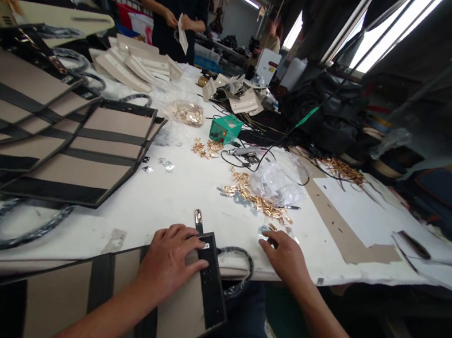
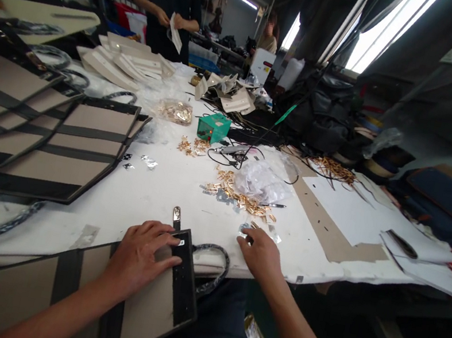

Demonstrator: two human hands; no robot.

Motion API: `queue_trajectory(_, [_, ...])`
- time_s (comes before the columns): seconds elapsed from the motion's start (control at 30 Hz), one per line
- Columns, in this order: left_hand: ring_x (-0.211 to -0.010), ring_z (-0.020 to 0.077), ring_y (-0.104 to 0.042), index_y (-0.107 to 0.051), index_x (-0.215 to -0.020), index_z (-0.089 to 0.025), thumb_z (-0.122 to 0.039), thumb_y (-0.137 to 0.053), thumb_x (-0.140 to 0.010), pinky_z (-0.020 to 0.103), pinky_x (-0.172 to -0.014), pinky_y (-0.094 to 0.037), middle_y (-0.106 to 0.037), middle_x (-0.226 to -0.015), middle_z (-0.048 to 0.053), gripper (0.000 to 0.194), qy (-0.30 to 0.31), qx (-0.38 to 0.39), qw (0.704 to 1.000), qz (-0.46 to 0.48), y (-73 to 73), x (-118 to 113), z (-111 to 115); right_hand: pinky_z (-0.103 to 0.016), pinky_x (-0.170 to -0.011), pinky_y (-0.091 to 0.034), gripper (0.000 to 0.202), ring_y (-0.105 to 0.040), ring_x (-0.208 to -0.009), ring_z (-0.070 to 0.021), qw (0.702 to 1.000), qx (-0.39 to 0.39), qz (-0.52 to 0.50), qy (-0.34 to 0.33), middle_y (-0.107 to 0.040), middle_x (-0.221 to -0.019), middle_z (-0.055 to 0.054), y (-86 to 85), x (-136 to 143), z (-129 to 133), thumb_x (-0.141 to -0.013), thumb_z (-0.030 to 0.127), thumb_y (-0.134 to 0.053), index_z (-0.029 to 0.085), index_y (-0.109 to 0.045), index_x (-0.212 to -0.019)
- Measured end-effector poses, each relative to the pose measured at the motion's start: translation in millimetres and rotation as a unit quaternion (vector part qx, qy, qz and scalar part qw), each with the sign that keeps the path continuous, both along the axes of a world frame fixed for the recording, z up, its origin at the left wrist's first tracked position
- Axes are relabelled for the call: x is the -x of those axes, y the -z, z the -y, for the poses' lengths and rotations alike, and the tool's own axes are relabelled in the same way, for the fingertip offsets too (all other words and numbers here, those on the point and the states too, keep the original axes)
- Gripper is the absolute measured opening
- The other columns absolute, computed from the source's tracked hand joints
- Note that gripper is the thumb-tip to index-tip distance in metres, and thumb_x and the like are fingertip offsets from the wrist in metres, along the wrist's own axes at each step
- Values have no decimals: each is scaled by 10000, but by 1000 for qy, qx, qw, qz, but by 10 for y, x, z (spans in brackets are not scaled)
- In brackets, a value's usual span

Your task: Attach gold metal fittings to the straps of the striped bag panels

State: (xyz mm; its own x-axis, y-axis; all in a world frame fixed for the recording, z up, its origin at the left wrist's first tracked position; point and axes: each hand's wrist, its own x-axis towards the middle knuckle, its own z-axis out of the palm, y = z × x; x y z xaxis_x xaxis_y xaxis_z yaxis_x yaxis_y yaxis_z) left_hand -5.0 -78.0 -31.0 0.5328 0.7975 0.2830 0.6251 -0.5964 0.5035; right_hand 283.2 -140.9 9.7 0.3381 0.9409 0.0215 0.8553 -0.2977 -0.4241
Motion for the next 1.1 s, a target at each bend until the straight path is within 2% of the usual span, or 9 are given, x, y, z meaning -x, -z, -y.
queue_trajectory(0.1, [-1138,294,-582,-739,-974,-305,-298,-854,-730,468,-895,-421,-709,-1160,16,270,-2,1,1000,8,15,10,4,-292,-774,-452,257,-652,-861,-206,998,37,56,13,-719,-914,-44,123,-283,-194,-860,383,-623,261,-775,-1027])
queue_trajectory(0.27, [-1132,289,-580,-735,-984,-309,-292,-859,-721,463,-902,-420,-708,-1161,11,291,-3,5,1000,22,9,20,13,-269,-728,-429,195,-647,-853,-193,998,50,44,4,-727,-917,-33,217,-363,-367,-806,341,-656,258,-782,-930])
queue_trajectory(0.47, [-1132,285,-566,-730,-968,-300,-307,-867,-717,461,-911,-404,-705,-1163,25,286,-5,15,999,31,5,21,31,-265,-608,-416,148,-632,-654,-172,997,75,3,20,-719,-717,-21,180,-442,-456,-702,264,-698,189,-710,-829])
queue_trajectory(0.57, [-1132,274,-563,-723,-971,-302,-312,-874,-713,456,-913,-397,-699,-1167,15,299,-5,17,999,37,16,25,45,-270,-599,-421,73,-630,-629,-170,996,81,-16,18,-711,-665,-17,91,-444,-469,-724,246,-661,197,-684,-774])
queue_trajectory(0.67, [-1133,271,-558,-718,-982,-307,-324,-874,-716,448,-900,-395,-699,-1158,6,309,-4,18,999,37,23,29,57,-278,-607,-440,109,-644,-644,-178,996,81,-40,12,-720,-696,-19,-39,-356,-403,-758,310,-657,211,-701,-763])
queue_trajectory(0.77, [-1126,270,-555,-716,-987,-305,-342,-870,-721,447,-898,-391,-704,-1141,5,310,-1,14,999,35,24,32,61,-302,-630,-481,286,-644,-598,-178,993,68,-99,1,-729,-760,-21,-124,-147,-240,-784,397,-668,212,-744,-988])
queue_trajectory(0.83, [-1124,269,-553,-716,-995,-305,-352,-869,-725,448,-899,-389,-704,-1136,6,314,0,12,999,33,23,32,62,-330,-713,-515,346,-679,-669,-202,990,61,-122,-23,-751,-841,-38,-109,33,-104,-813,436,-649,218,-749,-1062])
queue_trajectory(0.97, [-1123,273,-549,-718,-999,-307,-352,-877,-715,452,-902,-391,-700,-1146,8,329,-2,11,1000,29,26,31,60,-382,-882,-497,240,-693,-900,-250,996,47,-63,-52,-771,-955,-43,28,284,80,-848,381,-596,247,-769,-945])
queue_trajectory(1.1, [-1118,283,-547,-723,-984,-302,-365,-876,-715,459,-909,-390,-704,-1146,18,316,0,15,999,29,27,30,59,-374,-821,-480,171,-672,-838,-241,997,64,8,-51,-749,-887,-32,26,269,88,-823,325,-595,244,-744,-846])
